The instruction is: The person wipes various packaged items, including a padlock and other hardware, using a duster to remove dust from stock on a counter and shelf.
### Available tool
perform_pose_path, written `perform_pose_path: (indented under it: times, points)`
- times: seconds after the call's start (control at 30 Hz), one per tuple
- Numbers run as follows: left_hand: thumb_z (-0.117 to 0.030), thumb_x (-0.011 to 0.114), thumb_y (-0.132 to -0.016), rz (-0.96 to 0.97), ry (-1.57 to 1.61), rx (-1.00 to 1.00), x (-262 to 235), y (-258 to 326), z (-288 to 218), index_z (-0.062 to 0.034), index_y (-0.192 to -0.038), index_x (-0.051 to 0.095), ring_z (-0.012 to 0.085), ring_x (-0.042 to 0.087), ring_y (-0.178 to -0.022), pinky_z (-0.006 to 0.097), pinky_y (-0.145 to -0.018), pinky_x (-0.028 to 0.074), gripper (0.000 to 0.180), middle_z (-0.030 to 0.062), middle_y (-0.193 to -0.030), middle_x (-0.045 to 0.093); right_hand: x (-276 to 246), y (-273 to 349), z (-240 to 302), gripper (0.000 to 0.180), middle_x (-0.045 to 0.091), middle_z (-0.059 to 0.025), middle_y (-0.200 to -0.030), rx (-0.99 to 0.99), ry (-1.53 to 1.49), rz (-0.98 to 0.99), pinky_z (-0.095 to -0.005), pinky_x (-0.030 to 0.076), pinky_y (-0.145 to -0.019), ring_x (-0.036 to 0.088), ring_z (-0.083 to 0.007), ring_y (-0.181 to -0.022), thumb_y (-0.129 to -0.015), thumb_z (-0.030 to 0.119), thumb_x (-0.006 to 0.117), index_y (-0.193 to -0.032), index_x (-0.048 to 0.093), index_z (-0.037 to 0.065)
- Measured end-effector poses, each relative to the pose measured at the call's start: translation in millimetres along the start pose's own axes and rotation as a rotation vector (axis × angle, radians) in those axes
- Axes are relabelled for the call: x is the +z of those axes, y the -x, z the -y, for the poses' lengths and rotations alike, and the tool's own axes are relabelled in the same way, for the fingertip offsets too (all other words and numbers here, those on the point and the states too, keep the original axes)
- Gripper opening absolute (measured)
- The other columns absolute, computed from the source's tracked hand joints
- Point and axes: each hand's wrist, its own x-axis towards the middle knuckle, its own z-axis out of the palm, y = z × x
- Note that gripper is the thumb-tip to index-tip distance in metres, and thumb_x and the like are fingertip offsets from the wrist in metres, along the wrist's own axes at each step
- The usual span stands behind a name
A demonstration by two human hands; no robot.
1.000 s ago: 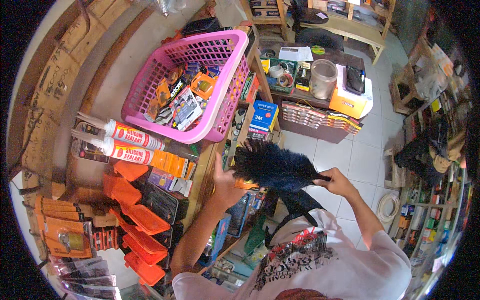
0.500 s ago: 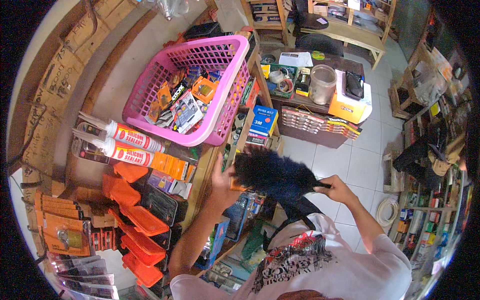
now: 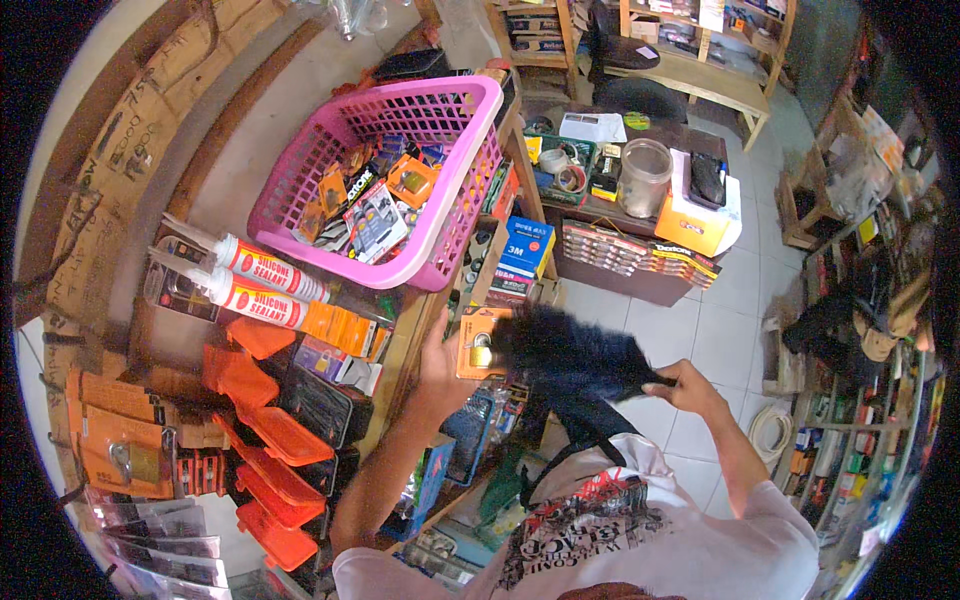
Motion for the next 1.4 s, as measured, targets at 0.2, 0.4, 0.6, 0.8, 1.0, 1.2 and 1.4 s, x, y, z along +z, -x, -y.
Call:
perform_pose_path:
  times: [0.2, 0.4, 0.6, 0.8, 1.0, 1.2, 1.4]
  points:
    - [-0.062, 0.027, -0.093, -0.063, -0.032, -0.019, 6.1, 2.0, 0.0, -0.0001, -0.134, 0.045, 0.0318, 0.053, -0.118, 0.046, -0.104, 0.037, 0.077, 0.0180, -0.129, 0.055, 4.9, 3.0, -11.3, 0.024, 0.065, -0.0166, -0.069, -0.079, 0.031, 0.071, -0.0355, 0.044, -0.056, 0.056, -0.0175, -0.055, -0.082, 0.030, 0.072, -0.092, 0.072, 0.007]
    - [-0.064, 0.031, -0.091, -0.143, -0.131, -0.072, 39.0, 13.8, -2.2, -0.0009, -0.130, 0.049, 0.0315, 0.057, -0.112, 0.043, -0.103, 0.039, 0.076, 0.0174, -0.125, 0.057, 12.5, 6.0, 13.8, 0.022, 0.062, -0.0166, -0.065, -0.065, -0.024, 0.062, -0.0368, 0.043, -0.055, 0.053, -0.0227, -0.052, -0.082, 0.028, 0.071, -0.089, 0.072, 0.007]
    - [-0.068, 0.034, -0.088, -0.191, -0.057, 0.000, 32.9, 15.4, 7.5, -0.0040, -0.128, 0.054, 0.0319, 0.051, -0.120, 0.047, -0.105, 0.036, 0.078, 0.0160, -0.129, 0.055, 22.5, 2.6, 26.3, 0.023, 0.059, -0.0166, -0.061, -0.141, -0.004, -0.006, -0.0366, 0.042, -0.054, 0.054, -0.0246, -0.051, -0.082, 0.026, 0.070, -0.083, 0.069, 0.003]
    - [-0.054, 0.033, -0.094, -0.025, 0.165, 0.031, 38.3, 17.7, 8.7, -0.0059, -0.133, 0.047, 0.0286, 0.049, -0.125, 0.047, -0.113, 0.025, 0.064, 0.0112, -0.130, 0.057, 22.0, 5.6, 37.0, 0.020, 0.046, -0.0044, -0.050, -0.042, -0.103, -0.098, -0.0317, 0.032, -0.047, 0.037, -0.0102, -0.050, -0.083, 0.021, 0.071, -0.086, 0.069, 0.000]
    - [-0.054, 0.034, -0.094, 0.008, 0.169, 0.063, 30.0, 18.3, 12.4, -0.0060, -0.134, 0.045, 0.0326, 0.049, -0.124, 0.049, -0.111, 0.028, 0.064, 0.0124, -0.132, 0.054, 25.2, 3.4, 34.8, 0.020, 0.046, -0.0069, -0.051, -0.154, -0.041, -0.163, -0.0322, 0.032, -0.047, 0.038, -0.0104, -0.050, -0.083, 0.019, 0.069, -0.086, 0.069, 0.000]
    - [-0.056, 0.035, -0.094, 0.093, 0.088, 0.019, 20.7, 15.4, 12.5, -0.0084, -0.138, 0.041, 0.0347, 0.050, -0.122, 0.051, -0.108, 0.032, 0.065, 0.0131, -0.131, 0.055, 32.5, 5.6, 46.4, 0.018, 0.047, -0.0049, -0.053, -0.110, -0.104, -0.230, -0.0308, 0.033, -0.049, 0.039, -0.0084, -0.054, -0.084, 0.018, 0.068, -0.084, 0.069, -0.001]
    - [-0.041, 0.037, -0.098, 0.046, 0.136, 0.080, 15.2, 5.8, 15.2, -0.0062, -0.126, 0.056, 0.0308, 0.052, -0.120, 0.049, -0.107, 0.034, 0.048, 0.0137, -0.128, 0.057, 42.9, -1.6, 27.1, 0.028, 0.056, -0.0101, -0.056, -0.104, -0.196, -0.132, -0.0340, 0.039, -0.054, 0.043, -0.0120, -0.054, -0.085, 0.028, 0.068, -0.086, 0.068, 0.000]
